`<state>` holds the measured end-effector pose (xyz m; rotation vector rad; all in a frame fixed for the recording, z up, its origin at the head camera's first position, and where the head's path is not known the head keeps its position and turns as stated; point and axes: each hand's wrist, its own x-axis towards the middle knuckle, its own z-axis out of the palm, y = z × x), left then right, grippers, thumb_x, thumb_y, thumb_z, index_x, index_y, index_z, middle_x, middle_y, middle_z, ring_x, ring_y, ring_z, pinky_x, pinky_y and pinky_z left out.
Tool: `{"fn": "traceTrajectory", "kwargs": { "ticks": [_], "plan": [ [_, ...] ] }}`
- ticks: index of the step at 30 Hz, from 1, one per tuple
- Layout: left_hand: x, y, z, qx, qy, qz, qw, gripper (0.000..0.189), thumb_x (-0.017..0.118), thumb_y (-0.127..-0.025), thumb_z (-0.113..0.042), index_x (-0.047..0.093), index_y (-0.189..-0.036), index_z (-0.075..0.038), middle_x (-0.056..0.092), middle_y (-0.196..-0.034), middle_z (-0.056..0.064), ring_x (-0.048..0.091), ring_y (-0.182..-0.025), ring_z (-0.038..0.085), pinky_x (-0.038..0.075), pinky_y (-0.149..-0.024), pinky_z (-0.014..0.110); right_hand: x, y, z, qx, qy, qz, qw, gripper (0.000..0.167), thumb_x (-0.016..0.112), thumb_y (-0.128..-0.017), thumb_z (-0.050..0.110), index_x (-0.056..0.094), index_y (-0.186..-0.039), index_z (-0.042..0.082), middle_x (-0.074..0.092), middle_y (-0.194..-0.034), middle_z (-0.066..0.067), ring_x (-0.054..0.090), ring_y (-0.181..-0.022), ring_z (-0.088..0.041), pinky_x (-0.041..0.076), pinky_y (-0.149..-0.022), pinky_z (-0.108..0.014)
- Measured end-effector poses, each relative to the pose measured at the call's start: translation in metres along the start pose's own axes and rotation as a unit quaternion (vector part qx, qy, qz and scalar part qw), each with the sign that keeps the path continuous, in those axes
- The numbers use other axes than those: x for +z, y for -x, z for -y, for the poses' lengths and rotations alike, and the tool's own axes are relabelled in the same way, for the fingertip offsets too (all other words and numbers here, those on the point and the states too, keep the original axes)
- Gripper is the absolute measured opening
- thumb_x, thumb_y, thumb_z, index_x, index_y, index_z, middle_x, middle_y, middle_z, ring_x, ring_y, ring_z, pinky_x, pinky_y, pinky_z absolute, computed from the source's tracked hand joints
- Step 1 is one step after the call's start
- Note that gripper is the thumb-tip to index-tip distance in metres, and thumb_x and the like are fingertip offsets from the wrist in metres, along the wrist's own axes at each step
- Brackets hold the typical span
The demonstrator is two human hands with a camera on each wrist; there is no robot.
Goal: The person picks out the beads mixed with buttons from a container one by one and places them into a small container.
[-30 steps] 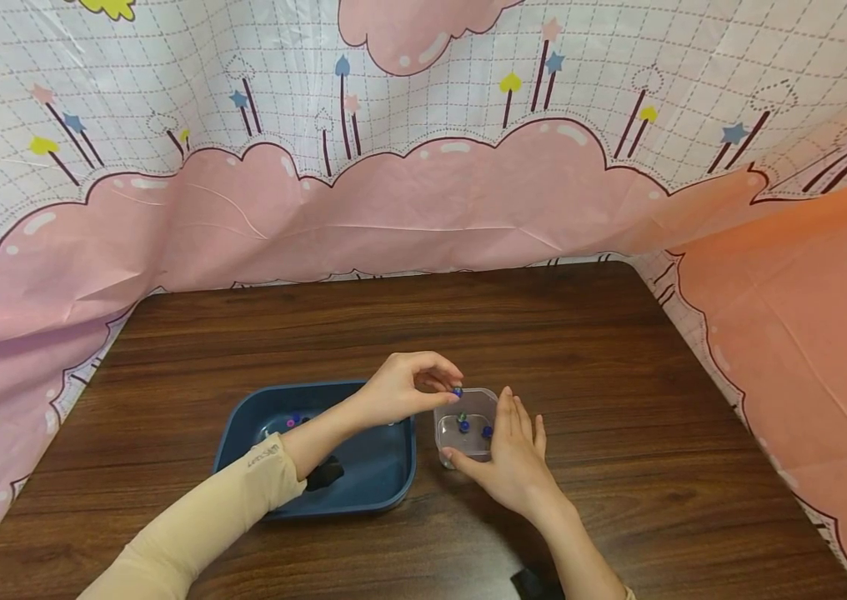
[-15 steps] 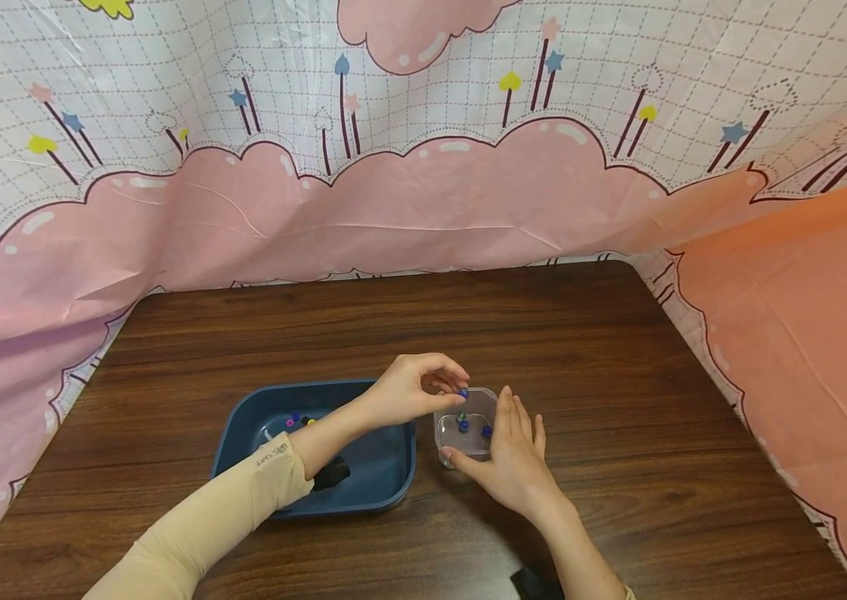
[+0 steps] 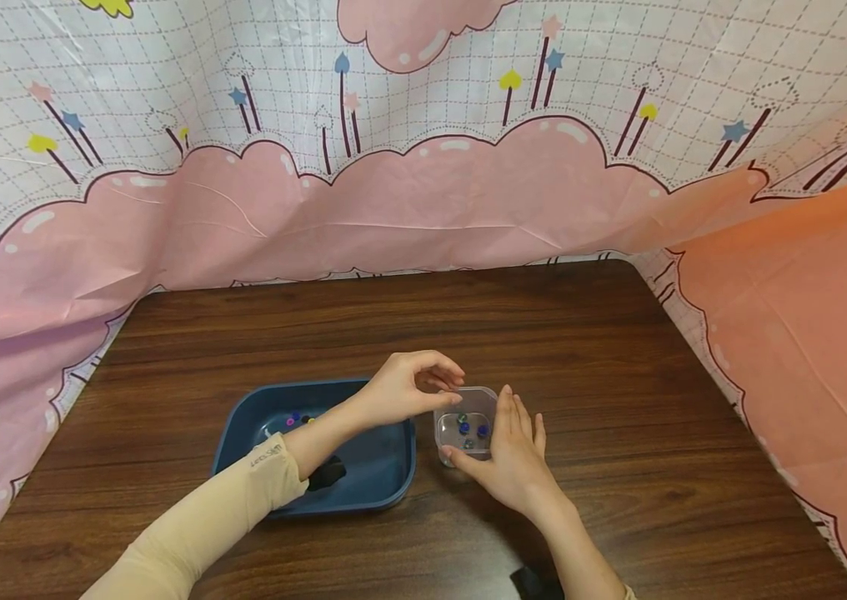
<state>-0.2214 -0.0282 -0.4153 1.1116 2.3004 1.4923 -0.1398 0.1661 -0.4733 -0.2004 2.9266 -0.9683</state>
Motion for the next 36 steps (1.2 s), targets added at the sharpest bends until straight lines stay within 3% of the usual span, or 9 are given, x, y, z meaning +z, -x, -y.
{"fn": "traceTrajectory", "kwargs": {
  "ticks": [5, 11, 15, 29, 36],
  "plan": [
    [-0.004, 0.002, 0.0, 0.0, 0.001, -0.004, 1.0, 0.025, 0.073, -0.087, -0.007, 0.066, -0.11, 0.001, 0.069, -0.106, 0.013, 0.067, -0.095, 0.017, 0.057, -0.086, 0.033, 0.0, 0.0, 0.001, -0.001, 0.003, -0.001, 1.0, 0.123, 0.064, -0.082, 0.066, -0.001, -0.151, -0.011, 0.009, -0.157, -0.033, 0.007, -0.144, -0.049, -0.001, -0.111, -0.071],
    [-0.007, 0.005, 0.002, 0.006, -0.002, -0.013, 0.9999, 0.025, 0.074, -0.087, -0.007, 0.066, -0.109, 0.001, 0.069, -0.105, 0.012, 0.066, -0.094, 0.016, 0.055, -0.084, 0.02, 0.0, 0.0, 0.002, 0.0, 0.005, -0.002, 1.0, 0.123, 0.065, -0.082, 0.066, 0.0, -0.151, -0.011, 0.011, -0.157, -0.033, 0.009, -0.144, -0.049, 0.0, -0.111, -0.07],
    [-0.009, 0.006, 0.002, 0.002, 0.005, -0.023, 0.9997, 0.025, 0.074, -0.086, -0.006, 0.066, -0.109, 0.001, 0.069, -0.104, 0.012, 0.066, -0.093, 0.015, 0.054, -0.082, 0.018, 0.0, 0.0, 0.002, 0.002, 0.004, -0.001, 1.0, 0.123, 0.065, -0.081, 0.066, 0.0, -0.151, -0.011, 0.01, -0.157, -0.033, 0.008, -0.144, -0.049, 0.0, -0.111, -0.07],
    [-0.02, 0.011, 0.001, 0.008, 0.0, -0.033, 0.9994, 0.026, 0.074, -0.086, -0.006, 0.066, -0.11, 0.002, 0.069, -0.104, 0.012, 0.067, -0.093, 0.016, 0.056, -0.083, 0.022, 0.0, -0.001, 0.001, 0.003, 0.002, -0.001, 1.0, 0.123, 0.065, -0.081, 0.066, -0.001, -0.151, -0.011, 0.01, -0.157, -0.034, 0.007, -0.144, -0.049, -0.001, -0.111, -0.07],
    [-0.022, 0.017, 0.003, 0.003, 0.001, -0.034, 0.9994, 0.025, 0.074, -0.086, -0.006, 0.066, -0.109, 0.001, 0.069, -0.105, 0.014, 0.067, -0.095, 0.02, 0.057, -0.086, 0.036, 0.0, 0.0, 0.0, 0.002, 0.001, 0.0, 1.0, 0.124, 0.066, -0.081, 0.066, -0.002, -0.151, -0.01, 0.01, -0.157, -0.033, 0.007, -0.144, -0.049, -0.001, -0.111, -0.07]
  ]
}}
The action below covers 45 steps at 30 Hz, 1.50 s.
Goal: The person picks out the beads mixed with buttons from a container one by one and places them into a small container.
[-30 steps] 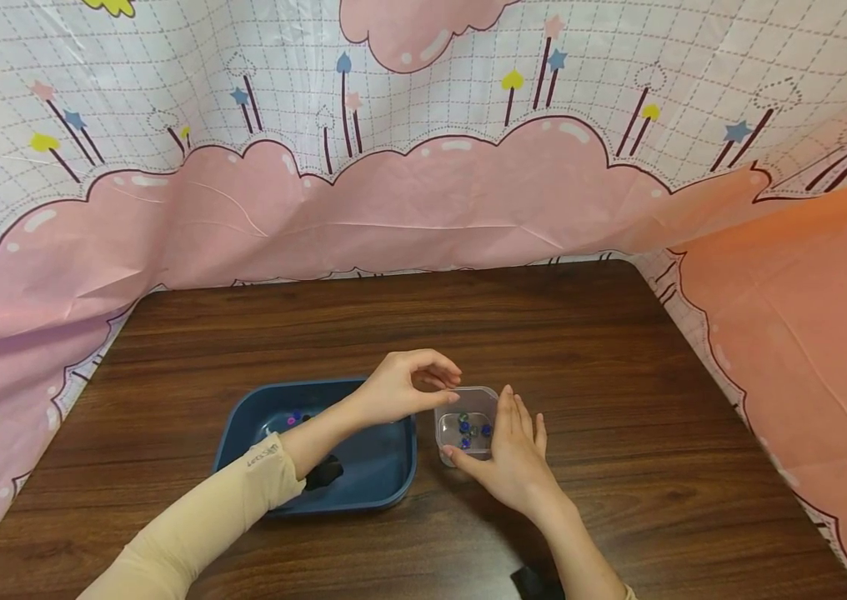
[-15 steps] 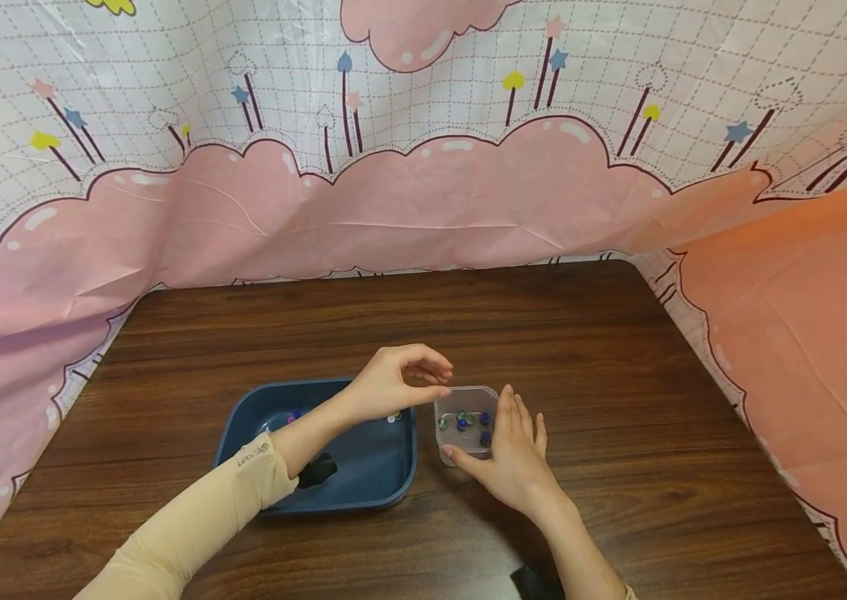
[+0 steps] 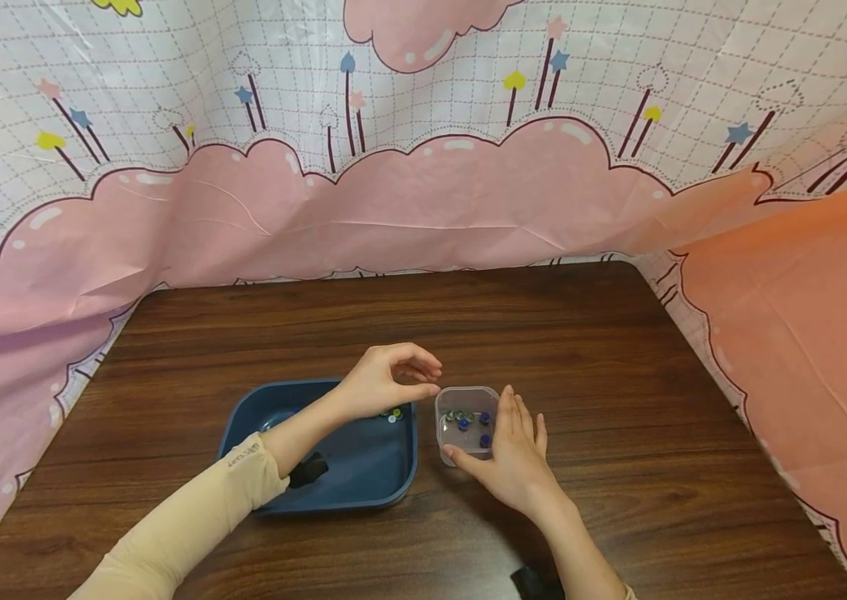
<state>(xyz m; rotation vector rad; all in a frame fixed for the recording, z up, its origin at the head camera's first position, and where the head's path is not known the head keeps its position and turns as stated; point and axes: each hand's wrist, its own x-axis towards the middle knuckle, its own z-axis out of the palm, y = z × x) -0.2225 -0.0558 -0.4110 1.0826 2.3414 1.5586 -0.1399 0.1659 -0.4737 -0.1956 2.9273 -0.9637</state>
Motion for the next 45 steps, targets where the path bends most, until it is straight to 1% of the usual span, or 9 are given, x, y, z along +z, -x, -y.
{"fn": "traceTrajectory", "kwargs": {
  "ticks": [6, 11, 14, 16, 21, 27, 38, 45],
  "plan": [
    [-0.003, 0.005, 0.005, -0.007, 0.001, -0.008, 0.9999, 0.025, 0.074, -0.086, -0.007, 0.067, -0.109, 0.0, 0.069, -0.105, 0.014, 0.067, -0.094, 0.02, 0.057, -0.087, 0.04, 0.0, 0.001, 0.0, -0.002, 0.003, -0.002, 1.0, 0.123, 0.066, -0.081, 0.066, -0.002, -0.151, -0.01, 0.011, -0.157, -0.033, 0.008, -0.144, -0.049, -0.001, -0.111, -0.07],
    [-0.006, 0.007, 0.007, -0.013, 0.001, -0.01, 0.9999, 0.026, 0.074, -0.087, -0.008, 0.066, -0.11, 0.0, 0.069, -0.106, 0.015, 0.066, -0.095, 0.018, 0.056, -0.087, 0.042, -0.001, 0.001, 0.0, 0.0, 0.003, -0.002, 1.0, 0.123, 0.066, -0.082, 0.065, -0.002, -0.151, -0.01, 0.011, -0.157, -0.033, 0.008, -0.145, -0.048, -0.001, -0.112, -0.069],
    [-0.008, 0.009, 0.007, -0.013, -0.002, -0.01, 0.9999, 0.025, 0.073, -0.087, -0.008, 0.066, -0.111, 0.0, 0.069, -0.106, 0.014, 0.066, -0.094, 0.018, 0.056, -0.087, 0.042, -0.001, 0.001, 0.0, 0.0, 0.003, 0.0, 1.0, 0.123, 0.066, -0.082, 0.065, -0.003, -0.151, -0.01, 0.01, -0.157, -0.033, 0.007, -0.145, -0.048, -0.001, -0.112, -0.068],
    [-0.01, 0.01, 0.007, -0.013, -0.007, -0.012, 0.9998, 0.025, 0.073, -0.088, -0.008, 0.066, -0.111, -0.001, 0.069, -0.106, 0.012, 0.067, -0.094, 0.017, 0.057, -0.087, 0.039, -0.001, 0.001, 0.001, 0.0, 0.002, 0.0, 1.0, 0.123, 0.065, -0.082, 0.066, -0.003, -0.151, -0.01, 0.01, -0.157, -0.033, 0.007, -0.145, -0.048, -0.002, -0.112, -0.068],
    [-0.015, 0.014, 0.009, -0.017, -0.017, -0.019, 0.9995, 0.024, 0.073, -0.087, -0.008, 0.067, -0.11, -0.001, 0.069, -0.106, 0.012, 0.067, -0.092, 0.017, 0.057, -0.083, 0.026, -0.001, 0.001, 0.001, -0.001, 0.001, 0.0, 1.0, 0.124, 0.065, -0.081, 0.066, -0.002, -0.151, -0.01, 0.009, -0.157, -0.033, 0.007, -0.145, -0.048, -0.001, -0.112, -0.068],
    [-0.021, 0.019, 0.01, -0.026, -0.026, -0.024, 0.999, 0.024, 0.074, -0.087, -0.009, 0.068, -0.11, -0.002, 0.07, -0.106, 0.011, 0.068, -0.092, 0.017, 0.056, -0.081, 0.023, 0.0, 0.001, 0.001, 0.001, 0.005, -0.002, 1.0, 0.124, 0.065, -0.081, 0.066, -0.002, -0.151, -0.01, 0.01, -0.157, -0.033, 0.008, -0.145, -0.048, -0.001, -0.112, -0.068],
    [-0.034, 0.033, 0.013, -0.047, -0.034, -0.033, 0.9978, 0.022, 0.074, -0.087, -0.01, 0.068, -0.108, -0.003, 0.07, -0.104, 0.012, 0.069, -0.089, 0.017, 0.057, -0.08, 0.026, 0.0, 0.001, 0.001, -0.001, 0.005, -0.002, 1.0, 0.123, 0.064, -0.081, 0.067, -0.003, -0.152, -0.009, 0.008, -0.157, -0.032, 0.007, -0.145, -0.048, -0.002, -0.113, -0.067],
    [-0.042, 0.042, 0.018, -0.072, -0.032, -0.038, 0.9962, 0.022, 0.074, -0.087, -0.012, 0.07, -0.108, -0.005, 0.071, -0.105, 0.011, 0.07, -0.089, 0.018, 0.057, -0.083, 0.039, 0.0, 0.001, 0.001, -0.001, 0.004, -0.002, 1.0, 0.124, 0.064, -0.081, 0.069, -0.003, -0.152, -0.008, 0.007, -0.158, -0.032, 0.006, -0.145, -0.047, -0.002, -0.113, -0.068]
  ]
}}
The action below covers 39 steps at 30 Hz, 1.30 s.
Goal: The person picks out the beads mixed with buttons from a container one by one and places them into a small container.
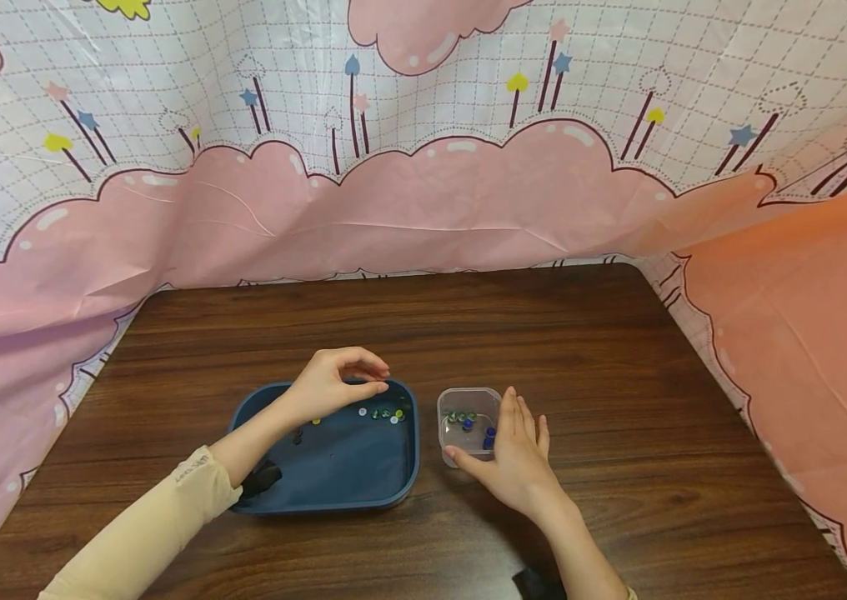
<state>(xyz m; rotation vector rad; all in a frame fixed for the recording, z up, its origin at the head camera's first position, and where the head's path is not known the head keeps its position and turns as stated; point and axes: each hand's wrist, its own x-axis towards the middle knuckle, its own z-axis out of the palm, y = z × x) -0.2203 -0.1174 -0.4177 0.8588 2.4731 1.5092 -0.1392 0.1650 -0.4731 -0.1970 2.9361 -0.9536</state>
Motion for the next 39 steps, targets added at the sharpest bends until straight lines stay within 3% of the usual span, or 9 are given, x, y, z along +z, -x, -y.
{"fn": "traceTrajectory", "kwargs": {
  "ticks": [4, 15, 25, 39],
  "plan": [
    [-0.004, 0.003, 0.003, -0.008, 0.006, 0.001, 1.0, 0.022, 0.074, -0.088, -0.013, 0.07, -0.107, -0.004, 0.071, -0.105, 0.011, 0.07, -0.09, 0.019, 0.057, -0.083, 0.04, 0.0, 0.0, 0.0, 0.0, -0.003, 0.002, 1.0, 0.124, 0.064, -0.081, 0.068, -0.004, -0.152, -0.008, 0.007, -0.158, -0.032, 0.006, -0.145, -0.047, -0.003, -0.113, -0.068],
    [-0.007, 0.009, 0.012, -0.026, -0.02, 0.023, 0.9992, 0.02, 0.074, -0.088, -0.014, 0.071, -0.105, -0.004, 0.072, -0.104, 0.009, 0.071, -0.09, 0.017, 0.058, -0.072, 0.026, -0.001, 0.0, -0.001, -0.001, -0.004, -0.001, 1.0, 0.124, 0.065, -0.081, 0.067, -0.003, -0.152, -0.009, 0.008, -0.157, -0.032, 0.006, -0.145, -0.048, -0.002, -0.112, -0.068],
    [-0.008, 0.011, 0.019, -0.029, -0.018, 0.03, 0.999, 0.019, 0.074, -0.087, -0.011, 0.07, -0.105, -0.003, 0.071, -0.104, 0.01, 0.072, -0.091, 0.02, 0.059, -0.072, 0.025, -0.001, 0.0, -0.001, -0.001, -0.005, 0.001, 1.0, 0.124, 0.065, -0.081, 0.067, -0.003, -0.152, -0.009, 0.009, -0.158, -0.031, 0.006, -0.146, -0.047, -0.002, -0.113, -0.067],
    [-0.006, 0.01, 0.03, -0.024, -0.053, 0.054, 0.9968, 0.02, 0.074, -0.087, -0.012, 0.071, -0.105, -0.003, 0.072, -0.102, 0.009, 0.071, -0.092, 0.02, 0.058, -0.077, 0.023, -0.001, 0.0, -0.001, -0.002, -0.003, 0.002, 1.0, 0.124, 0.065, -0.081, 0.067, -0.003, -0.152, -0.009, 0.008, -0.158, -0.032, 0.007, -0.145, -0.048, -0.002, -0.113, -0.068]
  ]
}}
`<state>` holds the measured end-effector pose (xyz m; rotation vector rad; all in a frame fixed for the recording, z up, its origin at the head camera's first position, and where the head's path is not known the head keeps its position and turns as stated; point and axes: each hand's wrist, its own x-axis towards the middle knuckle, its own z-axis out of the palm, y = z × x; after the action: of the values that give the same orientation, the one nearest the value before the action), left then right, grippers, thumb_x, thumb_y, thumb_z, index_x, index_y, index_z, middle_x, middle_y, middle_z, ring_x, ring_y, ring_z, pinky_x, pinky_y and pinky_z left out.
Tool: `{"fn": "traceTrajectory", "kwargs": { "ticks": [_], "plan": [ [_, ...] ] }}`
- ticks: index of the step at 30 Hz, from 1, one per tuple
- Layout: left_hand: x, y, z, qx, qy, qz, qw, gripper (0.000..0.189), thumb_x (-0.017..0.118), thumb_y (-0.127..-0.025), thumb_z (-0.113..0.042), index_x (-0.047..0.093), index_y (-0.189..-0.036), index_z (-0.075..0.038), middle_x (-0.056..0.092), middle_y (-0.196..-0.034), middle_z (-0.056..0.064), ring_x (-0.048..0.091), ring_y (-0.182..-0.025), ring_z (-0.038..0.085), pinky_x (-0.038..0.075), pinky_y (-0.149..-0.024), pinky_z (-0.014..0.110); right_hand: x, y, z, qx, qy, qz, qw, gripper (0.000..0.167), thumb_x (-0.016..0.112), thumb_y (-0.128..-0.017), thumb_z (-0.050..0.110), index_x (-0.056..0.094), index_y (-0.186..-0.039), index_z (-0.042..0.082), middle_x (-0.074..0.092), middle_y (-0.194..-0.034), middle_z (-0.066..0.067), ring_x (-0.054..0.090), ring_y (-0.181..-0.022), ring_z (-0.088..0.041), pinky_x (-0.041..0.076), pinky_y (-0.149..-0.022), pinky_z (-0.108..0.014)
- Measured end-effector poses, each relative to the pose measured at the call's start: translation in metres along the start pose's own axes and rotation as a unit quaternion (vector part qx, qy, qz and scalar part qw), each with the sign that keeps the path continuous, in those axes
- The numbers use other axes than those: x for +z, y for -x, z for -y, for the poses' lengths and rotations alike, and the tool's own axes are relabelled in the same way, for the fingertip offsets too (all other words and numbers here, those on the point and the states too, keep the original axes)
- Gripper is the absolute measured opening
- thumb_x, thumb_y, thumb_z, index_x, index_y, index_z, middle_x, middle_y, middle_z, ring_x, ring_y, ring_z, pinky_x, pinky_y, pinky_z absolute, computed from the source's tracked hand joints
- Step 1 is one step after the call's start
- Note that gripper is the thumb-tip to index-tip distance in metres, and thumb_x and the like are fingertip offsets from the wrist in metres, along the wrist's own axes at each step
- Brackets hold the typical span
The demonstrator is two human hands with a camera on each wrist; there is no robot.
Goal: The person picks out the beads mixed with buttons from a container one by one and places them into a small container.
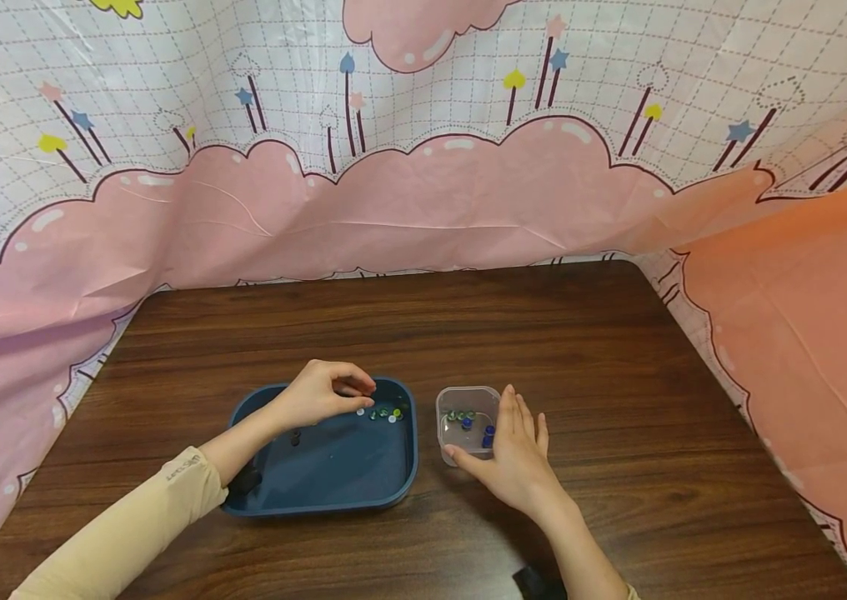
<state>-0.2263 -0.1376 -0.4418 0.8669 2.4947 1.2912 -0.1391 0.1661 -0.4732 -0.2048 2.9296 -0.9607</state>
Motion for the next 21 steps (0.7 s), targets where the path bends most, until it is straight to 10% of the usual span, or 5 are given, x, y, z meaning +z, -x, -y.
{"fn": "traceTrajectory", "kwargs": {
  "ticks": [21],
  "plan": [
    [0.009, -0.004, 0.013, 0.018, -0.085, 0.061, 0.9943, 0.021, 0.076, -0.085, -0.009, 0.072, -0.104, 0.001, 0.073, -0.1, 0.012, 0.071, -0.088, 0.019, 0.057, -0.074, 0.02, -0.002, 0.0, 0.001, 0.0, 0.003, -0.004, 1.0, 0.124, 0.065, -0.081, 0.067, -0.001, -0.151, -0.011, 0.009, -0.157, -0.033, 0.009, -0.144, -0.049, 0.0, -0.112, -0.069]
  ]
}}
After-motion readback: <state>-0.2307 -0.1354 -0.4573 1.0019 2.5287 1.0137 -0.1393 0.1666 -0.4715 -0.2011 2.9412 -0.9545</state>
